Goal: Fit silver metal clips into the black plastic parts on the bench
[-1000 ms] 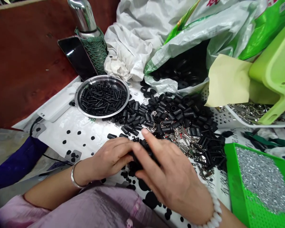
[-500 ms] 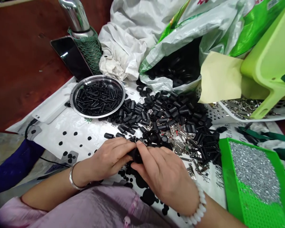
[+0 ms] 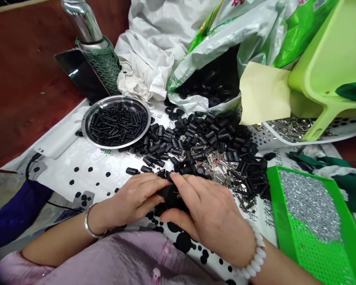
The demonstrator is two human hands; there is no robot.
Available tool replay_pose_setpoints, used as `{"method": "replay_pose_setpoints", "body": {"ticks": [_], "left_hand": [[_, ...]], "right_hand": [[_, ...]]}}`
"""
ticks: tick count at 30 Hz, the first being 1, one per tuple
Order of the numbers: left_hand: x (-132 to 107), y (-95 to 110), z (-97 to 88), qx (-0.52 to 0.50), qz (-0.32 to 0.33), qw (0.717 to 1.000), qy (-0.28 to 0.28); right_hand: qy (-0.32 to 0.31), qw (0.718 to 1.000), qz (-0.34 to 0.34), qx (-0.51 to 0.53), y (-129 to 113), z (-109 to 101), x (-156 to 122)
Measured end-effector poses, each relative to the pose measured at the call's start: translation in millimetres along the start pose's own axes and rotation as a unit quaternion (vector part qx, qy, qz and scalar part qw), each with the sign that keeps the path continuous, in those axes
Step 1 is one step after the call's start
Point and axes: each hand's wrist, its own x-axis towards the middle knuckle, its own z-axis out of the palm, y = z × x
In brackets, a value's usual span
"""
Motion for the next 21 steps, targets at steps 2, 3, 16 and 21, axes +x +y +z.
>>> {"method": "replay_pose_setpoints", "body": {"ticks": [2,3,16,21], "left_hand": [[0,1,0.7,0.006,0.007,1.0,0.01],[-1,2,1.2,0.016,0.01,1.0,0.017],[4,1,10.0,0.046,-0.022,0.998,0.027],[7,-1,6.1,0.026,-0.059,0.998,-0.019]], "right_hand": [[0.012,1.0,-0.013,-0.002,-3,0,0],[0.02,1.0,-0.015,-0.004,-6,0,0],[-0.004,0.981,0.164,0.103,22,-10,-17],[-0.089,0.934,0.332,-0.099,63,-9,-47]]}}
